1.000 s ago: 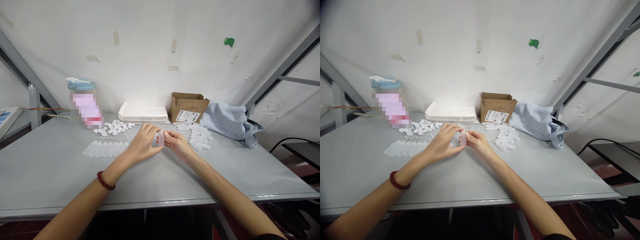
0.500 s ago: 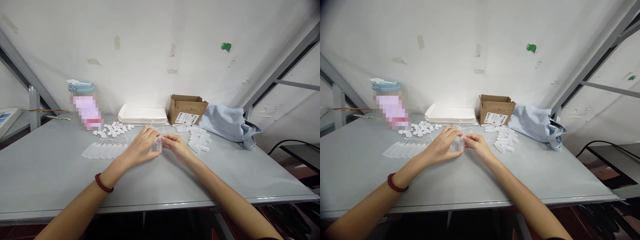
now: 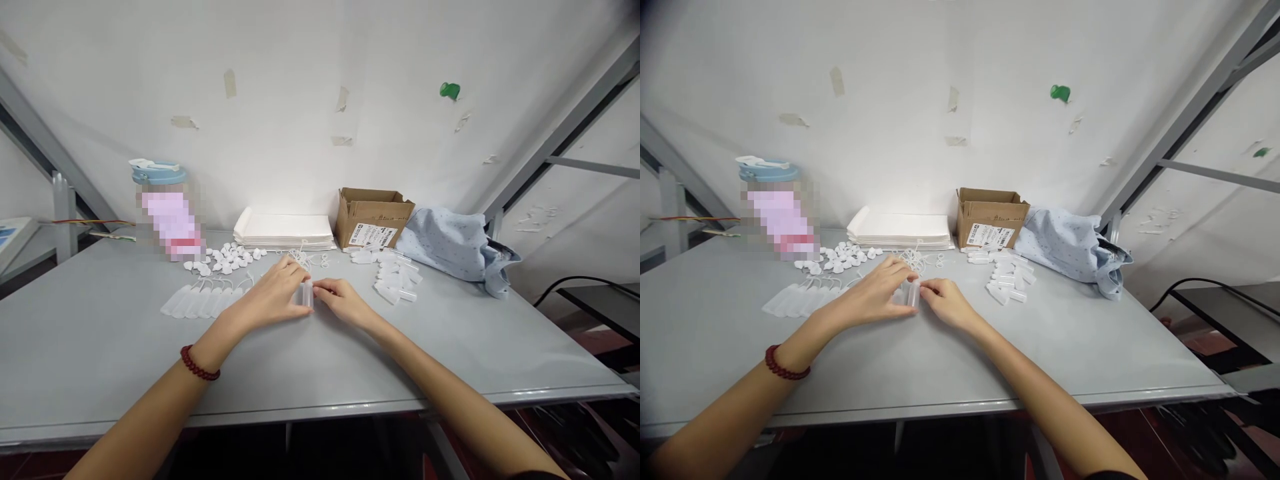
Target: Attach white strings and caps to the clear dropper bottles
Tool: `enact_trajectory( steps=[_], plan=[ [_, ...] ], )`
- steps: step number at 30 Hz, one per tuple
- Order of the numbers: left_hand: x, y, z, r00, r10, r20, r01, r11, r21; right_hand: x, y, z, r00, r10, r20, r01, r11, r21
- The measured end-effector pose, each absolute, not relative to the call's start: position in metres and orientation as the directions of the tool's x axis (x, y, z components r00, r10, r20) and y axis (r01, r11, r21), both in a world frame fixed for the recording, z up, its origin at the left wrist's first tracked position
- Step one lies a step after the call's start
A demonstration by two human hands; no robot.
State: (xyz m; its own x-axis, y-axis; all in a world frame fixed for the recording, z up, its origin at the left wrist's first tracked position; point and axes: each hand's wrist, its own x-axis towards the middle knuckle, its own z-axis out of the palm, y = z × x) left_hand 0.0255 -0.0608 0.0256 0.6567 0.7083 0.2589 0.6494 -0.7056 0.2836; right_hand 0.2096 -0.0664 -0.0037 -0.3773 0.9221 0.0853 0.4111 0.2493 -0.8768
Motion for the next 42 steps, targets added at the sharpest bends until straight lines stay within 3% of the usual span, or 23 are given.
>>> enact_trajectory(
  steps=[4,8,30,42],
  plan=[
    [0.0223,-0.0599,0.0251,0.652,0.735,0.186,0.678,-0.675,0.292,0.2074,-0.0704,-0.0044,-0.395,0.910,0.131,0.629,0.371,-0.683],
    [0.0215,-0.0601,0.0246,0.646,0.749,0.147,0.697,-0.657,0.287,0.2063,-0.0713,-0.0072,-0.399,0.904,0.154,0.670,0.402,-0.624],
    [0.0181,-0.0618,0.0262,0.643,0.765,0.016,0.723,-0.614,0.318,0.2066,-0.0719,-0.0118,-0.486,0.855,0.182,0.632,0.488,-0.602],
    [0.0191,-0.0637,0.0303,0.640,0.768,-0.028,0.744,-0.610,0.272,0.2063,-0.0712,-0.0134,-0.502,0.846,0.179,0.630,0.499,-0.595]
  ],
)
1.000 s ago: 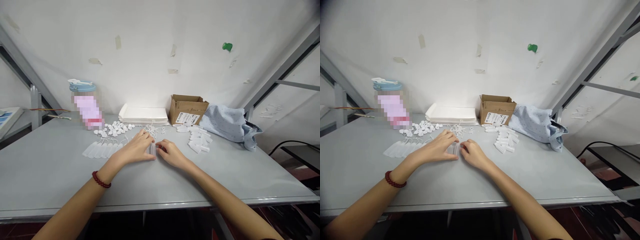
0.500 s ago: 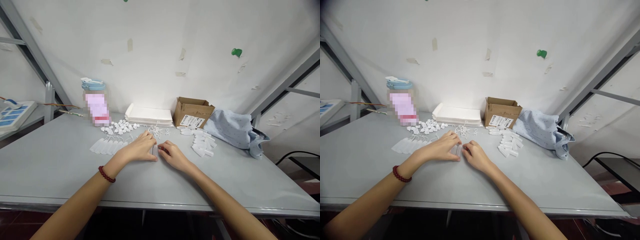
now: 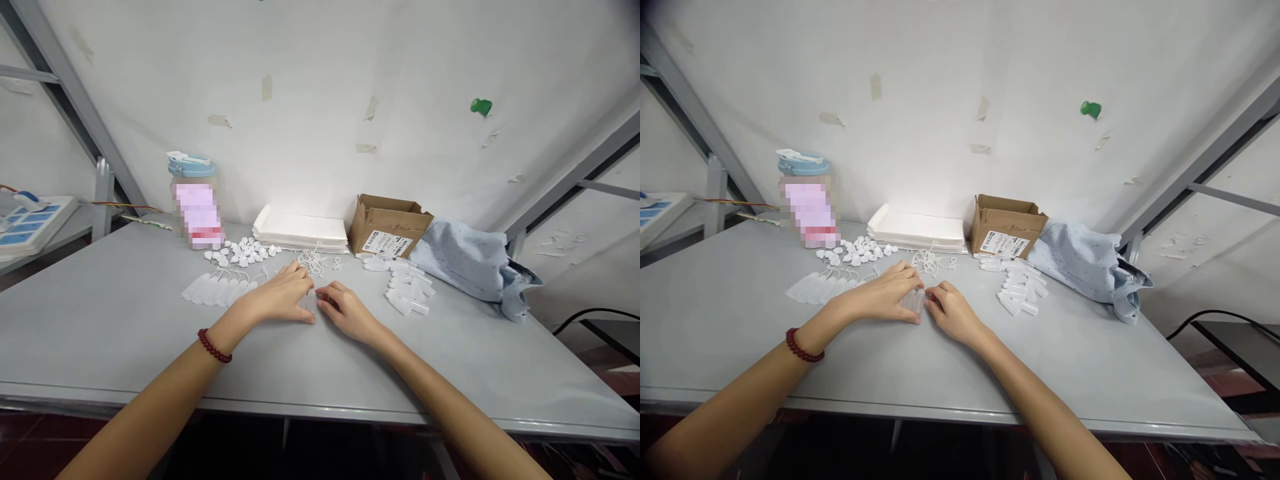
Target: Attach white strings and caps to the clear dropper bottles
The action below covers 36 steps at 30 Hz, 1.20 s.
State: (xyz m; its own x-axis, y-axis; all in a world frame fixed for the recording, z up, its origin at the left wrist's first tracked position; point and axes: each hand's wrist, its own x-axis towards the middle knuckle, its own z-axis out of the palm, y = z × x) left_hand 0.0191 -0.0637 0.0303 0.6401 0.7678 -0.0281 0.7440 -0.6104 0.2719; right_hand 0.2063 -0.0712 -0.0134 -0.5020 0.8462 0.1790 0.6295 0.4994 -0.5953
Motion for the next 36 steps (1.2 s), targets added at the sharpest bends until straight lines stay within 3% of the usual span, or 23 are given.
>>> enact_trajectory(
  steps=[21,28,33,36],
  plan=[
    [0.012,-0.056,0.018,0.662,0.744,0.087,0.686,-0.649,0.330,0.207,-0.070,-0.015,-0.498,0.844,0.200,0.615,0.506,-0.605],
    [0.008,-0.048,0.024,0.544,0.814,0.202,0.741,-0.580,0.339,0.219,-0.062,-0.008,-0.462,0.852,0.245,0.626,0.509,-0.591],
    [0.002,-0.036,0.013,0.504,0.812,0.294,0.742,-0.581,0.335,0.244,-0.050,0.004,-0.361,0.872,0.330,0.713,0.486,-0.505],
    [0.000,-0.031,0.006,0.519,0.800,0.301,0.724,-0.598,0.344,0.259,-0.046,0.012,-0.314,0.897,0.312,0.807,0.425,-0.411]
  ],
)
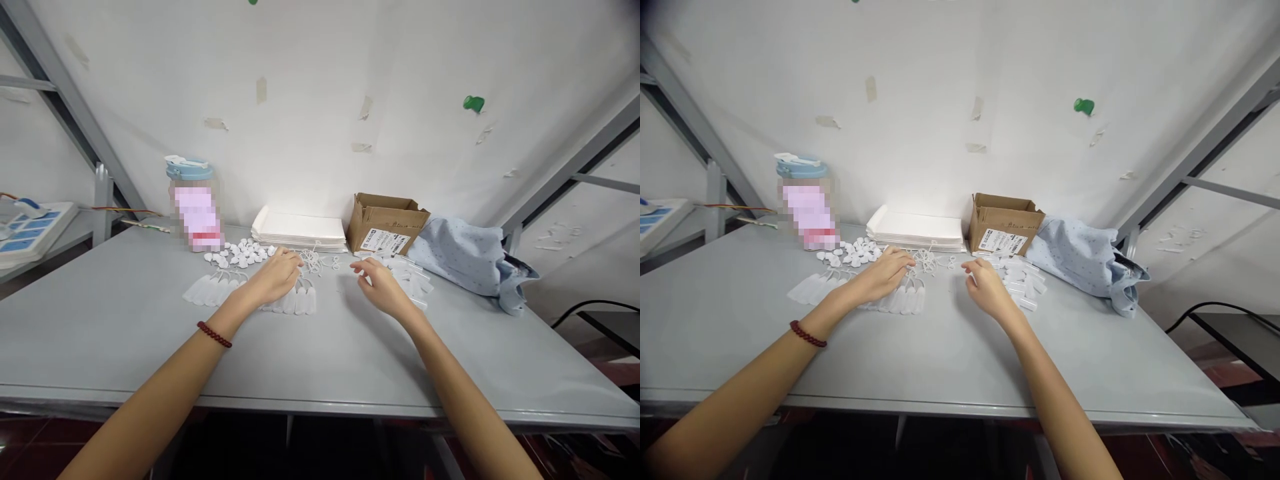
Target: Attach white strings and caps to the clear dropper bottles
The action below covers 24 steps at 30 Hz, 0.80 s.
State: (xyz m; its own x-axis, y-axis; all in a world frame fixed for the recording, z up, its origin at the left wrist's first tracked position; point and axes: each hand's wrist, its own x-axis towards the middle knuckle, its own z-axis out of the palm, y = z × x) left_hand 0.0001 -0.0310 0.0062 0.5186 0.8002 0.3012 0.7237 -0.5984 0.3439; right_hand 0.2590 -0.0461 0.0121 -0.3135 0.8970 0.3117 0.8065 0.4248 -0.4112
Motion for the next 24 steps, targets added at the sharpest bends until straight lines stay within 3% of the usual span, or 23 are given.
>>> enact_trajectory(
  steps=[7,14,19,24],
  plan=[
    [0.012,-0.031,0.005,0.593,0.781,0.196,0.712,-0.622,0.326,0.291,-0.043,0.024,-0.180,0.979,0.095,0.946,0.198,-0.255],
    [0.024,-0.033,0.003,0.572,0.807,0.146,0.751,-0.587,0.302,0.307,-0.050,0.042,-0.100,0.993,-0.060,0.943,0.076,-0.324],
    [0.023,-0.032,0.004,0.544,0.820,0.182,0.747,-0.571,0.340,0.316,-0.052,0.046,-0.110,0.986,-0.126,0.949,0.067,-0.307],
    [0.016,-0.026,0.009,0.376,0.876,0.304,0.763,-0.478,0.435,0.319,-0.050,0.046,-0.095,0.964,-0.247,0.962,0.025,-0.273]
  ],
)
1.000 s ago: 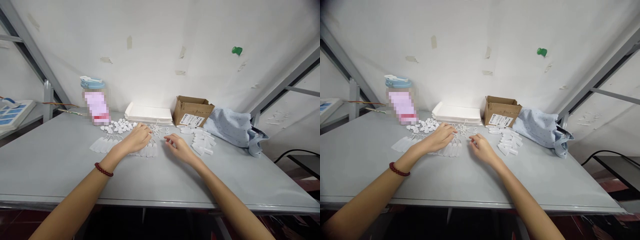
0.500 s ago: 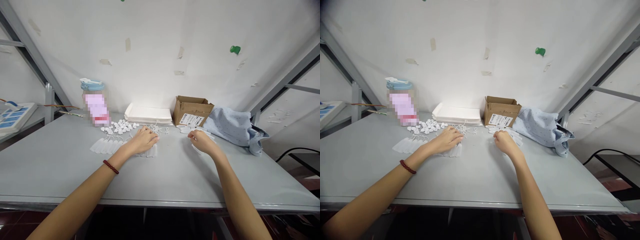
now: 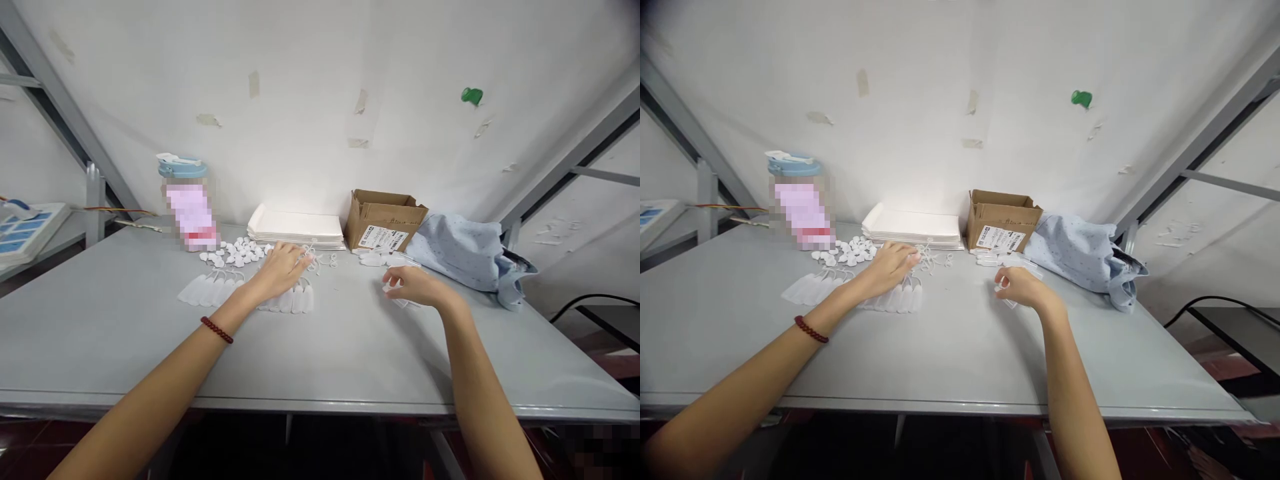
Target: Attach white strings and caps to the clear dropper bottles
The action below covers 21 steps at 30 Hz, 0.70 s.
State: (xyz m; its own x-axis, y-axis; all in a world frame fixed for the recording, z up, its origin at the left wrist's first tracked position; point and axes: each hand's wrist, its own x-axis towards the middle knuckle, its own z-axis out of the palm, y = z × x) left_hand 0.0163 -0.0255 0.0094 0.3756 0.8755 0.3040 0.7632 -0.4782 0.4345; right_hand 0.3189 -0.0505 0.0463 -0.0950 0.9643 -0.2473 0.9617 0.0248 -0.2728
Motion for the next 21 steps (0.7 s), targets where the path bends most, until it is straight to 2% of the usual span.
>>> enact_trajectory(
  steps=[3,6,14,21],
  plan=[
    [0.011,-0.022,0.014,0.262,0.883,0.389,0.735,-0.443,0.512,0.318,-0.049,0.045,-0.057,0.956,-0.287,0.972,-0.013,-0.234],
    [0.008,-0.021,0.018,0.195,0.890,0.412,0.698,-0.421,0.580,0.319,-0.046,0.041,-0.045,0.959,-0.279,0.976,-0.018,-0.218],
    [0.007,-0.027,0.027,0.159,0.901,0.404,0.586,-0.415,0.696,0.318,-0.040,0.030,-0.067,0.976,-0.208,0.987,0.034,-0.159],
    [0.007,-0.029,0.028,0.166,0.893,0.419,0.549,-0.436,0.713,0.305,-0.047,0.038,-0.039,0.981,-0.192,0.992,0.015,-0.124]
  ],
)
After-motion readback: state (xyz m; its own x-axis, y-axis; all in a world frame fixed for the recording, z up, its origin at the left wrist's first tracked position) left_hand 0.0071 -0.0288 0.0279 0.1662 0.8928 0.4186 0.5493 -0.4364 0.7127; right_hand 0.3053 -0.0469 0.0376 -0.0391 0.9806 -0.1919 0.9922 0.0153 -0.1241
